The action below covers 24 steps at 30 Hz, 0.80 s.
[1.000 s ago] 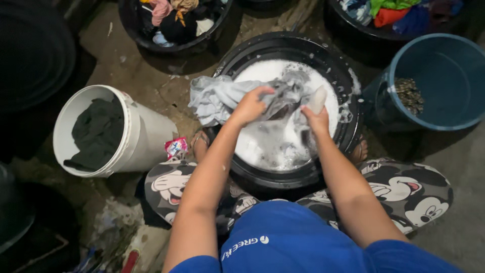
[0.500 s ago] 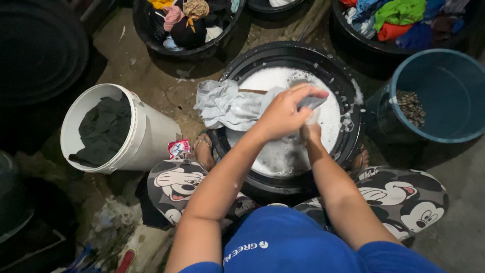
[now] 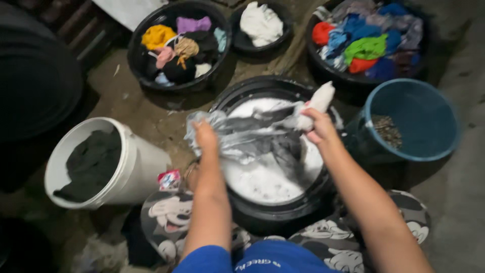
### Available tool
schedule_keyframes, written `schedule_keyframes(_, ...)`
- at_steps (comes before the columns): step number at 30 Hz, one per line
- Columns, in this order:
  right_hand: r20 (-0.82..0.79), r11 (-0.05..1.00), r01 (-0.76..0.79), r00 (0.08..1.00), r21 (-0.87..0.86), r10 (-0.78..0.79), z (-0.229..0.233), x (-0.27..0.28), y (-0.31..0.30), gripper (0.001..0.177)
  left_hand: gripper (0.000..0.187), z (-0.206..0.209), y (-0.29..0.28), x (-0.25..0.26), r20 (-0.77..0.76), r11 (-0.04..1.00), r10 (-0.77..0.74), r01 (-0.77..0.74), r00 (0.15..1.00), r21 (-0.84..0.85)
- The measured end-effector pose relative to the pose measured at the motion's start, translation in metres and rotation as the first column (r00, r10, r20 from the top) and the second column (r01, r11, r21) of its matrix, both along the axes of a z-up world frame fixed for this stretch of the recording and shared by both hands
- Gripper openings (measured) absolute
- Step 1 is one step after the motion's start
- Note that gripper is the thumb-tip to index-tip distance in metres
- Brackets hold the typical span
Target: The person washes clothes by hand in a basin of soapy water using a wooden scrubbing board. They scrub a grey garment against the board, rinse it in the sudsy water, and then lift the board out of the basin.
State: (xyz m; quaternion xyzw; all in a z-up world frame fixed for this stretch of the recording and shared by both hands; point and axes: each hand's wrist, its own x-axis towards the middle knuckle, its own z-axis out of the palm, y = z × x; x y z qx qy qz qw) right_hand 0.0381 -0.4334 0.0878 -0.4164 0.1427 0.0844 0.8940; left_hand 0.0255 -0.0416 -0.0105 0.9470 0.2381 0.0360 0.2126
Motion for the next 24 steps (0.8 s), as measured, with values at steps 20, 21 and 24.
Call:
schedule_keyframes(20, 0.086, 0.952, 0.203, 0.978, -0.228, -0.188, 0.078, 0.039, -0.035, 0.033, 0.034, 0.066, -0.126, 0.052, 0.307, 0.288, -0.185, 0.351, 0.933, -0.891)
schedule_keyframes(21, 0.11, 0.958, 0.225, 0.972, -0.178, -0.208, 0.089, 0.039, -0.039, 0.033, 0.035, 0.084, -0.141, 0.051, 0.327, 0.114, -0.193, 0.352, 0.925, -0.929)
schedule_keyframes(24, 0.229, 0.961, 0.274, 0.939, -0.039, -0.258, 0.127, 0.039, -0.051, 0.033, 0.035, 0.124, -0.183, 0.059, 0.4, 0.076, -0.222, 0.425, 0.889, -0.902)
